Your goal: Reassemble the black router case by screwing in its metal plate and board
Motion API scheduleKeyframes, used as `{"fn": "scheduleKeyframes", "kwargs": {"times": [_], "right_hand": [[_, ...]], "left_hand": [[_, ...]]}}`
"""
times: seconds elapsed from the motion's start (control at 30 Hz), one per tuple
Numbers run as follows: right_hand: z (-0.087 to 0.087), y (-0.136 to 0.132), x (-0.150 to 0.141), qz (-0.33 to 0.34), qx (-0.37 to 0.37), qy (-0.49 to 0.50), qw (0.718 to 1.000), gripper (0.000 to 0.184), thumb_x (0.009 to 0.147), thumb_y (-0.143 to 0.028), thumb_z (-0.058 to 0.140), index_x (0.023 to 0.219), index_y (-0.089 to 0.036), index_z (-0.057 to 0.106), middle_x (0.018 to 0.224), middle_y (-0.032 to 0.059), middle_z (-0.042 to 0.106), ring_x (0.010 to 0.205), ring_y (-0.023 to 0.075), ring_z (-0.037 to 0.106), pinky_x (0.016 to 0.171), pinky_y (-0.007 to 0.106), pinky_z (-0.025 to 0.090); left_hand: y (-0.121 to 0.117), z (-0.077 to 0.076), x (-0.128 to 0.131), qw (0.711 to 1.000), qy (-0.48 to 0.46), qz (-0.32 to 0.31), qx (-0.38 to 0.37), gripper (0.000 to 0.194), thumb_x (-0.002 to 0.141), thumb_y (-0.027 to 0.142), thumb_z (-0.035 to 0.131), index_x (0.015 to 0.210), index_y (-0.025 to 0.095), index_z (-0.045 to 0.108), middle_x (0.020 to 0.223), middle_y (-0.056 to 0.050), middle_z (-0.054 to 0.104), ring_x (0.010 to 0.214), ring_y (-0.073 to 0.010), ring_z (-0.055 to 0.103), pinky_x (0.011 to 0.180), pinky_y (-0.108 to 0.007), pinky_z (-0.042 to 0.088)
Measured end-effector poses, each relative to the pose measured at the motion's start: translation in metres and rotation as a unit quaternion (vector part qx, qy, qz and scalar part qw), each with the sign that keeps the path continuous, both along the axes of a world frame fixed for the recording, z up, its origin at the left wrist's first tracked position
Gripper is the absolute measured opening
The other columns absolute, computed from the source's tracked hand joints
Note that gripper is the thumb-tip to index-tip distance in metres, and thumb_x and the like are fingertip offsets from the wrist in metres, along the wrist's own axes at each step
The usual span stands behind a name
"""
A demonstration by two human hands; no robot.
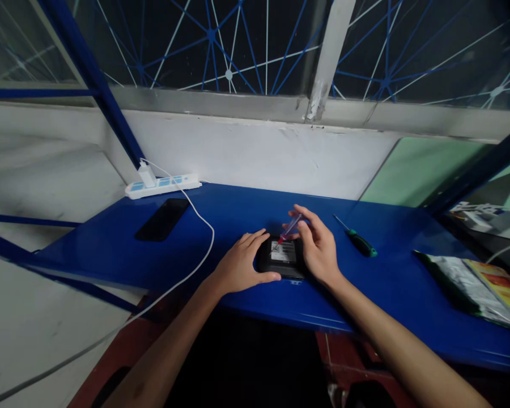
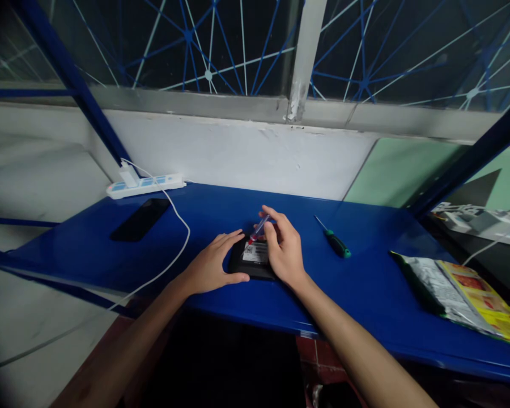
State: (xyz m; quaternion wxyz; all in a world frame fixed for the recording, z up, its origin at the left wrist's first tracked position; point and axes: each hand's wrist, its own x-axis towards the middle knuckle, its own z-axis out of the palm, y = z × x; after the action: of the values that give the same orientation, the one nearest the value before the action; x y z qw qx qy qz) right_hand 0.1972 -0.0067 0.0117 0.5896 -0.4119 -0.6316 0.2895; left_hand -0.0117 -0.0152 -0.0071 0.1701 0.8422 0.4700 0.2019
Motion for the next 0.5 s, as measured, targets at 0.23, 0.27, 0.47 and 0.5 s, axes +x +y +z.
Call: {"fn": "scheduleKeyframes", "kwargs": {"times": [0.23,0.27,0.47,0.5], "right_hand": [[0.0036,0.0001,-0.0001,-0.017,0.009,-0.011,1.0,0.035,0.096,-0.036,0.056,0.129,-0.029,0.063,0.106,0.0054,0.069,0.079,0.0163,0.068,0.075,0.038,0.062],[0.0036,0.0007,-0.0001,-0.027,0.012,-0.013,0.999,0.033,0.094,-0.036,0.058,0.126,-0.029,0.064,0.102,0.0048,0.068,0.078,0.0157,0.066,0.073,0.036,0.062],[0.0025,0.0002,-0.0003,-0.022,0.007,-0.006,1.0,0.026,0.093,-0.04,0.061,0.116,-0.028,0.067,0.103,0.0041,0.065,0.081,0.0156,0.065,0.068,0.032,0.062],[0.0026,-0.0003,-0.0002,-0.016,0.004,-0.003,1.0,0.027,0.094,-0.041,0.059,0.117,-0.028,0.067,0.106,0.0045,0.065,0.083,0.0159,0.065,0.068,0.032,0.062]], "left_hand": [[0.0007,-0.0045,-0.0018,1.0,0.006,-0.005,0.01,0.094,0.075,0.07,0.071,0.15,0.022,0.038,0.16,-0.013,0.037,0.146,-0.0348,0.037,0.122,-0.054,0.029],[0.0007,-0.0048,-0.0019,1.0,0.006,-0.006,0.011,0.095,0.076,0.07,0.071,0.15,0.021,0.038,0.16,-0.013,0.037,0.146,-0.0346,0.037,0.122,-0.054,0.028],[-0.0009,-0.0023,-0.0016,1.0,0.012,0.0,0.002,0.093,0.077,0.07,0.07,0.15,0.023,0.037,0.161,-0.012,0.035,0.146,-0.0361,0.036,0.121,-0.056,0.029],[-0.0011,-0.0017,-0.0015,1.0,0.013,0.0,0.0,0.093,0.077,0.071,0.07,0.15,0.024,0.037,0.161,-0.012,0.035,0.146,-0.0364,0.036,0.121,-0.056,0.029]]}}
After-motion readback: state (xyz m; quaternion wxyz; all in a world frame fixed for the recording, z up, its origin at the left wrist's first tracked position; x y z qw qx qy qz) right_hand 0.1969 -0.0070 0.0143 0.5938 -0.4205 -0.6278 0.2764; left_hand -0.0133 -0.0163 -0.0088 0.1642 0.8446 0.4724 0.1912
